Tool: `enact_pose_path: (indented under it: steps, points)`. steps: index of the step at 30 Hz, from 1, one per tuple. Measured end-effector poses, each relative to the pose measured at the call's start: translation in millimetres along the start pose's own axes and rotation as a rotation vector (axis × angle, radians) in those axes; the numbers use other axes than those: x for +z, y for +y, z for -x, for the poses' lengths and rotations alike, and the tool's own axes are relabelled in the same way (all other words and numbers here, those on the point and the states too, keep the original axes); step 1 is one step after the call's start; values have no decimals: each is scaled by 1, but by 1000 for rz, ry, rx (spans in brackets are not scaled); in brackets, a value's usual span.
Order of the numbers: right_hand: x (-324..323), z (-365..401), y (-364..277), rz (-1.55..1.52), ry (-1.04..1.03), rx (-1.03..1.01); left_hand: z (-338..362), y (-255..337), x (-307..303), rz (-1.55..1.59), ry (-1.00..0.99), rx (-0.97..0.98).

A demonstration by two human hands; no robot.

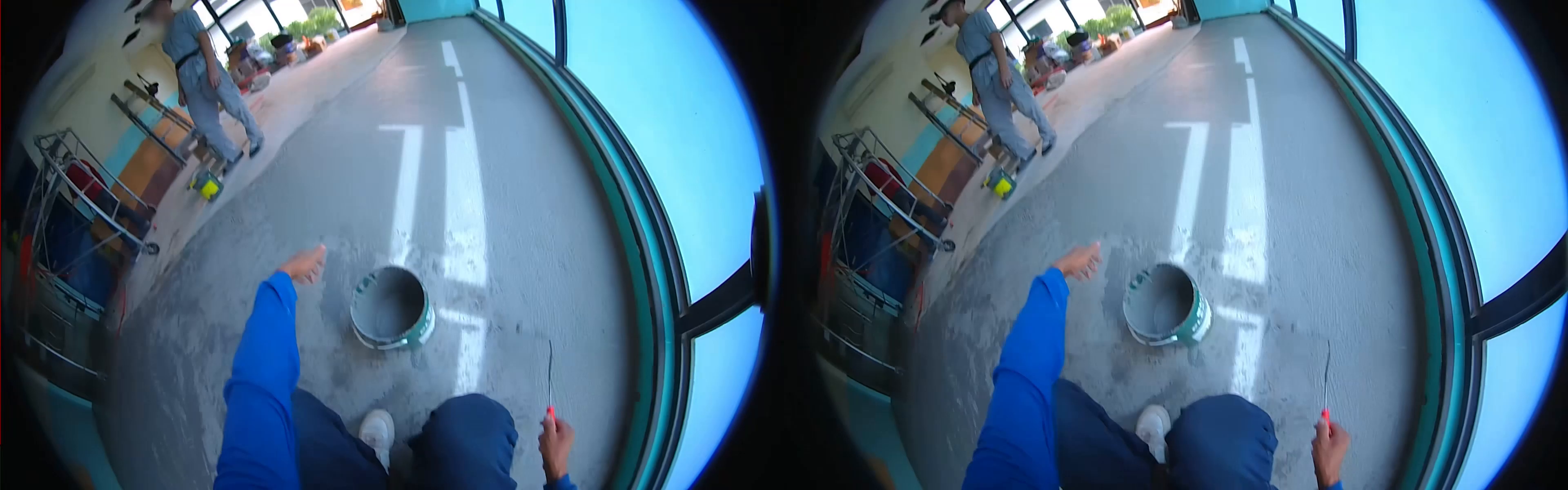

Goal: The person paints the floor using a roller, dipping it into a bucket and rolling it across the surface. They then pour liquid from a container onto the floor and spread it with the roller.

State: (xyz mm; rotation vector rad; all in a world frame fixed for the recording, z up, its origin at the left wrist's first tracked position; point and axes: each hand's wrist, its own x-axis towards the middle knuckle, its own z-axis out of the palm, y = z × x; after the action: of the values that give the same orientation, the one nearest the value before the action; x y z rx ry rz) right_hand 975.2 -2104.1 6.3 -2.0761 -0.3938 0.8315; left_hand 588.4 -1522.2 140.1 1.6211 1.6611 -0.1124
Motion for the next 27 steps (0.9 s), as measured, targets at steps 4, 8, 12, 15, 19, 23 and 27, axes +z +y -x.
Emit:
enact_pose_path:
  steps: [4,8,12,15,19,23,27]
  points:
    - [19,-37,-107,-280,-138,-87,15,19,-8,-189,30,35]
    - [26,-44,-179,-364,-195,-174,67,46,0,-173,-49,31]
    - [32,-45,-192,-410,-220,-202,90,21,19,-104,-199,61]
    - [41,-34,-189,-423,-191,-178,83,-6,48,-56,-281,42]
    - [48,-18,-193,-379,-139,-118,75,-36,91,269,-343,66]
    - [50,-10,-202,-345,-68,-91,64,-64,114,726,-468,124]
    - [73,9,-222,-309,65,-76,55,-85,125,1009,-588,164]
